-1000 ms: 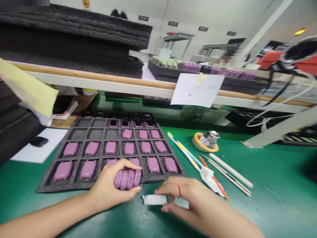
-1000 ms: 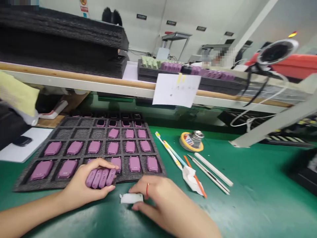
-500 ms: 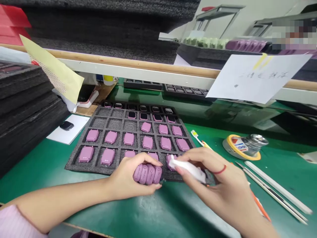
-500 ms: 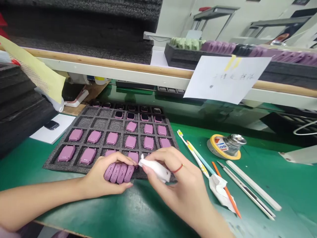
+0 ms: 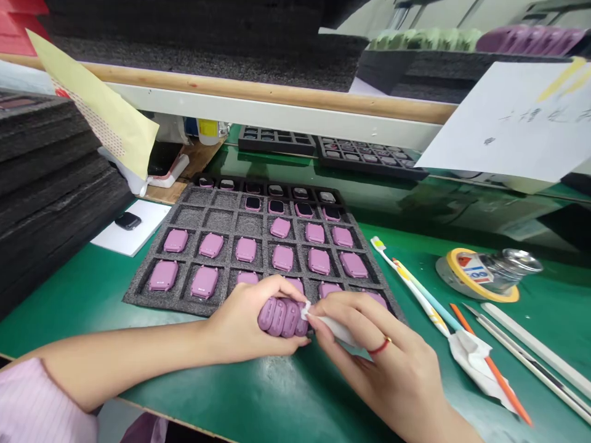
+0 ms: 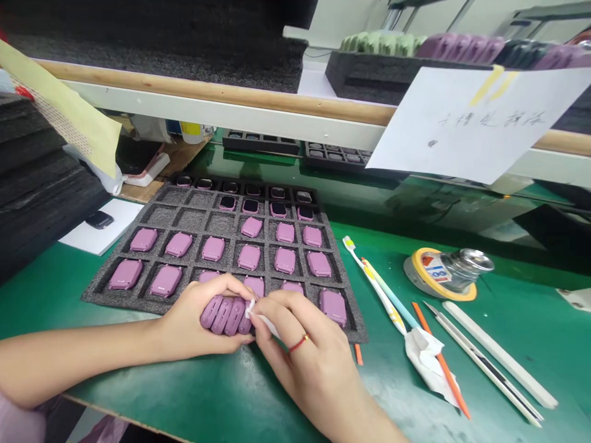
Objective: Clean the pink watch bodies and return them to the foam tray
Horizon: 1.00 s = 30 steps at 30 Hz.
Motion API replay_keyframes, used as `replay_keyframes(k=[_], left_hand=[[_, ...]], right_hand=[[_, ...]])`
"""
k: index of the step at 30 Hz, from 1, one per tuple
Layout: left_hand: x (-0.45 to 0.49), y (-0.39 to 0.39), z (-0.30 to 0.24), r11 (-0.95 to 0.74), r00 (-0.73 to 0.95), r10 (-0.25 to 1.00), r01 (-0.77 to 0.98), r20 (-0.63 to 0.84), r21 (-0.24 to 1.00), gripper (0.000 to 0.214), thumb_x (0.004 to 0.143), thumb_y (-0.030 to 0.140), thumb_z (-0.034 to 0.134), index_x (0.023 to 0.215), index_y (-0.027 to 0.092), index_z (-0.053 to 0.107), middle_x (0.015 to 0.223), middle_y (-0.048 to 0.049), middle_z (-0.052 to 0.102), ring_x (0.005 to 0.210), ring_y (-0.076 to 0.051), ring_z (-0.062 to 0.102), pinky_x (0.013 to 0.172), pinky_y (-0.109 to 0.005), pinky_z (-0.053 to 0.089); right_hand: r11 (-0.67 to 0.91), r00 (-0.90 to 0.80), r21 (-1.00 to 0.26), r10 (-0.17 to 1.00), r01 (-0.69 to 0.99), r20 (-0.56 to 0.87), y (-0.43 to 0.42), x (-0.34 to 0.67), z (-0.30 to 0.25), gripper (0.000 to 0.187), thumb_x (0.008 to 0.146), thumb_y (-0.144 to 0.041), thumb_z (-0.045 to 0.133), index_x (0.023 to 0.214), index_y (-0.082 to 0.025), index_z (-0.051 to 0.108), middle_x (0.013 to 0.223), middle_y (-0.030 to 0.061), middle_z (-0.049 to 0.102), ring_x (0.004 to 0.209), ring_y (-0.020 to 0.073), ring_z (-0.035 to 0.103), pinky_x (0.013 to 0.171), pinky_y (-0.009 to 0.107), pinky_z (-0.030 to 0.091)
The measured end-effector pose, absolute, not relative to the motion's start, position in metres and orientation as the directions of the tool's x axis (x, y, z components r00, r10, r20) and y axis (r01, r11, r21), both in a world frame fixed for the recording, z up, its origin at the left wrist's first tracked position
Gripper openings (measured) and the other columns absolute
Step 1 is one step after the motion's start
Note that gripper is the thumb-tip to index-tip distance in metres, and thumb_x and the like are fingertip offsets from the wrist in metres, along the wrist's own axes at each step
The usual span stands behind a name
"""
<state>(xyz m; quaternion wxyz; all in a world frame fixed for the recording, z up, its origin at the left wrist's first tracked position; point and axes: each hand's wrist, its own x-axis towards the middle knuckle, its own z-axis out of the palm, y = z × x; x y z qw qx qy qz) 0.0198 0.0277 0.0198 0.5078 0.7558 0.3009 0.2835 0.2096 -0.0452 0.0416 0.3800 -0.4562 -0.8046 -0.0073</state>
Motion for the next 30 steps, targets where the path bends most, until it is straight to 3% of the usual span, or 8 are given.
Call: replay_keyframes(k=[4,8,20,23,26,30], left_hand=[[0.020,0.029,0.021,-0.305,0.672,0.732,0.172,0.115,0.937,0.039,0.070,0.025,0.080,0.105,0.022,0.065,0.104,-0.0020,0.076,0.097,-0.021,0.073,0.085,-0.030,0.056],[0.020,0.029,0.021,-0.355,0.684,0.715,0.178,0.144,0.918,0.037,0.072,0.029,0.080,0.104,0.022,0.065,0.099,-0.0007,0.075,0.089,-0.019,0.072,0.084,-0.029,0.056],[0.020,0.028,0.021,-0.381,0.693,0.707,0.204,0.142,0.902,0.038,0.073,0.031,0.081,0.107,0.022,0.064,0.100,-0.0003,0.076,0.090,-0.019,0.072,0.084,-0.028,0.056],[0.020,0.028,0.022,-0.374,0.672,0.726,0.206,0.148,0.904,0.038,0.073,0.030,0.082,0.105,0.022,0.065,0.100,-0.0002,0.076,0.091,-0.019,0.072,0.085,-0.028,0.057],[0.021,0.027,0.022,-0.387,0.644,0.741,0.179,0.189,0.904,0.038,0.072,0.030,0.084,0.105,0.021,0.065,0.102,-0.0014,0.076,0.093,-0.019,0.073,0.087,-0.029,0.057],[0.021,0.027,0.020,-0.405,0.611,0.743,0.089,0.271,0.910,0.040,0.073,0.029,0.086,0.106,0.021,0.066,0.109,-0.0048,0.076,0.104,-0.021,0.073,0.095,-0.032,0.057]], right_hand=[[0.593,-0.307,-0.411,0.758,0.693,0.576,-0.047,0.209,0.044,0.018,0.095,-0.008,0.057,0.108,-0.021,0.057,0.090,0.0038,0.069,0.079,0.0138,0.069,0.072,0.023,0.059],[0.591,-0.296,-0.359,0.733,0.722,0.612,-0.046,0.209,0.046,0.019,0.095,-0.006,0.057,0.107,-0.021,0.058,0.090,0.0045,0.069,0.079,0.0142,0.069,0.072,0.023,0.059],[0.574,-0.304,-0.353,0.752,0.739,0.585,-0.047,0.208,0.043,0.013,0.098,-0.010,0.054,0.104,-0.020,0.058,0.089,0.0041,0.069,0.076,0.0138,0.069,0.068,0.024,0.058],[0.566,-0.264,-0.329,0.723,0.755,0.638,-0.043,0.208,0.040,0.014,0.096,-0.010,0.056,0.105,-0.020,0.060,0.089,0.0048,0.070,0.077,0.0157,0.070,0.068,0.026,0.058],[0.540,-0.146,-0.466,0.748,0.701,0.648,-0.039,0.216,0.040,0.011,0.093,-0.012,0.061,0.098,-0.022,0.064,0.085,0.0035,0.070,0.077,0.0162,0.070,0.068,0.027,0.059],[0.330,0.202,-0.742,0.826,0.583,0.526,-0.036,0.241,0.038,0.005,0.094,-0.025,0.063,0.090,-0.023,0.066,0.084,0.0041,0.071,0.071,0.0167,0.069,0.059,0.025,0.057]])
